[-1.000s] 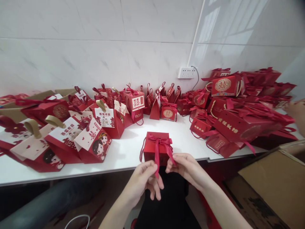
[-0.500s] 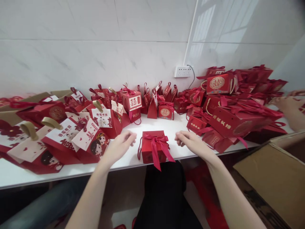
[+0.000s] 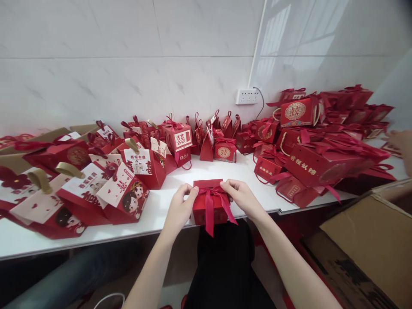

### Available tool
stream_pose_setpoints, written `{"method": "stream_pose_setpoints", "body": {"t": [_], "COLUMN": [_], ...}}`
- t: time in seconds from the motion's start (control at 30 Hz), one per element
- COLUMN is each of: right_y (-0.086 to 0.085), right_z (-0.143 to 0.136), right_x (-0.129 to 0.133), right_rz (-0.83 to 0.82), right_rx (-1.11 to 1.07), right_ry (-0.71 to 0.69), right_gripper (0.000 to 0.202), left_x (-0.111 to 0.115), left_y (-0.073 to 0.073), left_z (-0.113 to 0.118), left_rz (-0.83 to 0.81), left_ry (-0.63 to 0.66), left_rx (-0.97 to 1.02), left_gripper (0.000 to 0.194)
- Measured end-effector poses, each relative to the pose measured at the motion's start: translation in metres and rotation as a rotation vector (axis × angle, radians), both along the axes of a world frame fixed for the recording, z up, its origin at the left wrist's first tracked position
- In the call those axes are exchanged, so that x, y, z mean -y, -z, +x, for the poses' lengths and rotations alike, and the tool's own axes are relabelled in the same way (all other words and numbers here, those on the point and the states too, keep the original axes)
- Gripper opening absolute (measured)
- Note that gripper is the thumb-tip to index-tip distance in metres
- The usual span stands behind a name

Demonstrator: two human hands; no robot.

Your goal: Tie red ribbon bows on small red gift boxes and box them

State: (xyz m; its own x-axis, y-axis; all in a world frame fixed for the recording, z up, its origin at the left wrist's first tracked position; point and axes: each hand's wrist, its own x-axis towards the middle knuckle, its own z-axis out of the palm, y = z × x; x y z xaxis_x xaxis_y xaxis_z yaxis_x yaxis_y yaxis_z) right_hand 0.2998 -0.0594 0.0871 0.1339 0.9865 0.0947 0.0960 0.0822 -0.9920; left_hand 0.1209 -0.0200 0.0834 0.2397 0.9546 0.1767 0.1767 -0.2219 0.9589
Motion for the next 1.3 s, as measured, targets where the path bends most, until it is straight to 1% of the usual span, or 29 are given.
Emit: {"method": "stream_pose_setpoints", "body": {"t": [0.07, 0.13, 0.23, 0.4, 0.5, 0.6, 0.67, 0.77, 0.87, 0.93, 1.0, 1.03, 1.07, 1.1, 1.13, 1.17, 1.23, 1.3], "right_y": [0.002, 0.005, 0.01, 0.017, 0.019, 0.021, 0.02, 0.018, 0.02, 0.024, 0.029, 0.031, 0.033, 0.034, 0.034, 0.033, 0.03, 0.027], "right_z": [-0.003, -0.004, -0.004, -0.005, -0.008, -0.009, -0.007, -0.003, 0.005, 0.012, 0.021, 0.025, 0.029, 0.032, 0.034, 0.035, 0.032, 0.029], "right_x": [-0.001, -0.003, -0.004, -0.003, -0.003, -0.003, -0.002, 0.001, 0.005, 0.007, 0.009, 0.01, 0.013, 0.015, 0.018, 0.021, 0.027, 0.032], "right_rz": [0.007, 0.015, 0.014, 0.012, 0.005, 0.009, 0.016, 0.027, 0.032, 0.038, 0.057, 0.072, 0.084, 0.088, 0.086, 0.077, 0.047, 0.04], "right_rx": [-0.034, -0.06, -0.097, -0.173, -0.205, -0.191, -0.16, -0.111, -0.097, -0.108, -0.128, -0.134, -0.126, -0.099, -0.053, 0.007, 0.102, 0.095], "right_ry": [0.007, 0.012, 0.021, 0.079, 0.097, 0.121, 0.138, 0.127, 0.097, 0.091, 0.092, 0.072, 0.027, -0.039, -0.113, -0.183, -0.264, -0.266], "right_gripper": [0.049, 0.049, 0.049, 0.048, 0.048, 0.05, 0.053, 0.053, 0.051, 0.051, 0.049, 0.052, 0.062, 0.078, 0.095, 0.106, 0.115, 0.116], "left_x": [0.004, 0.007, 0.009, 0.011, 0.009, 0.008, 0.007, 0.007, 0.007, 0.005, 0.002, 0.001, 0.0, 0.0, 0.0, 0.001, 0.005, 0.012], "left_y": [0.003, 0.004, 0.002, -0.004, -0.002, 0.001, 0.003, 0.005, 0.008, 0.011, 0.015, 0.018, 0.02, 0.022, 0.023, 0.024, 0.023, 0.019], "left_z": [0.002, 0.003, 0.006, 0.011, 0.012, 0.012, 0.011, 0.009, 0.007, 0.005, 0.003, 0.002, 0.0, 0.0, -0.001, -0.001, 0.0, 0.001], "left_rz": [-0.029, -0.035, -0.001, 0.06, 0.048, 0.016, -0.019, -0.088, -0.096, -0.12, -0.168, -0.185, -0.192, -0.191, -0.186, -0.18, -0.16, -0.112], "left_ry": [-0.035, -0.068, -0.116, -0.186, -0.202, -0.202, -0.167, -0.067, 0.014, 0.017, -0.015, -0.028, -0.027, -0.003, 0.04, 0.095, 0.21, 0.292], "left_rx": [0.062, 0.074, 0.023, -0.14, -0.151, -0.128, -0.106, -0.055, -0.014, 0.027, 0.097, 0.137, 0.175, 0.207, 0.231, 0.253, 0.274, 0.264], "left_gripper": [0.032, 0.032, 0.03, 0.028, 0.028, 0.029, 0.03, 0.034, 0.036, 0.036, 0.034, 0.033, 0.036, 0.04, 0.044, 0.046, 0.048, 0.05]}}
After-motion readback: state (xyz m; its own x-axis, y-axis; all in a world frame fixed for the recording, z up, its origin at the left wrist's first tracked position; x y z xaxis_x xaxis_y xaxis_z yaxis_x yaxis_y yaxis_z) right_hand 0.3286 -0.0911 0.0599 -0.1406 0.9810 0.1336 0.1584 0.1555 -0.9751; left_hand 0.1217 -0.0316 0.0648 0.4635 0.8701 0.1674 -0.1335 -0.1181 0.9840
